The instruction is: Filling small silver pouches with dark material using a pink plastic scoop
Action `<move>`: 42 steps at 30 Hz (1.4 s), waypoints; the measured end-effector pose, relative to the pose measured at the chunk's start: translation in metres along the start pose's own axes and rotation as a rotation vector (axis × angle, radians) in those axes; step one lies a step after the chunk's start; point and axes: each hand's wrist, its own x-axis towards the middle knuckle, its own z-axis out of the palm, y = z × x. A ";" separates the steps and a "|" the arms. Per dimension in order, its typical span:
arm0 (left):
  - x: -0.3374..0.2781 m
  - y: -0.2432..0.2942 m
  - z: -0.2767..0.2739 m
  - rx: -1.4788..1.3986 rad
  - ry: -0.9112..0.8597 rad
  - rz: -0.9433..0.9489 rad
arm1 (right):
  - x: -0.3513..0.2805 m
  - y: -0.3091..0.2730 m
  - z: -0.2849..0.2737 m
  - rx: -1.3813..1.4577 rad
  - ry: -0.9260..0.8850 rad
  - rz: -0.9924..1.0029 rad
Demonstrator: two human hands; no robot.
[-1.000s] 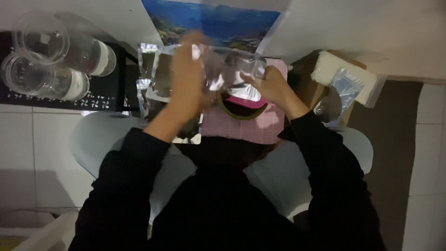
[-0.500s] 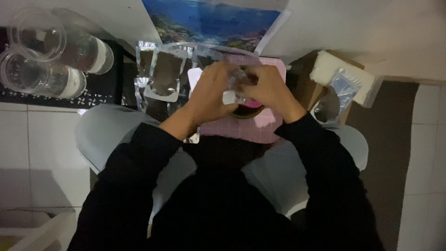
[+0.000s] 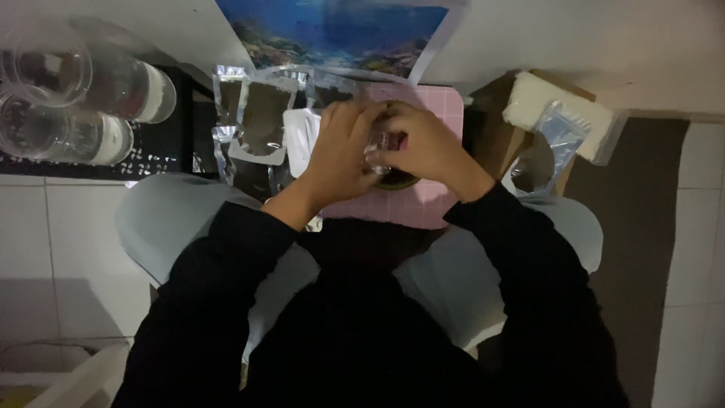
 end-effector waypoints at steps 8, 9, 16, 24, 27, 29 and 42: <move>0.008 -0.011 -0.018 -0.091 -0.055 -0.091 | -0.011 0.038 -0.015 -0.063 0.043 -0.163; 0.010 -0.015 -0.025 -0.170 -0.023 -0.128 | -0.009 0.051 -0.024 -0.015 0.074 -0.248; -0.007 -0.032 -0.048 -0.164 0.043 -0.261 | -0.047 0.065 -0.030 -0.376 -0.283 0.554; -0.032 -0.045 -0.044 -0.168 -0.050 -0.419 | -0.087 0.138 0.030 -0.226 0.096 0.220; -0.025 -0.032 -0.052 -0.231 -0.139 -0.529 | -0.098 0.105 0.013 -0.444 0.164 0.006; -0.026 -0.031 -0.051 -0.270 -0.121 -0.524 | -0.104 0.087 0.010 -0.579 0.202 -0.036; -0.025 -0.020 -0.052 -0.419 -0.234 -0.573 | -0.137 0.099 -0.002 -0.510 0.391 0.256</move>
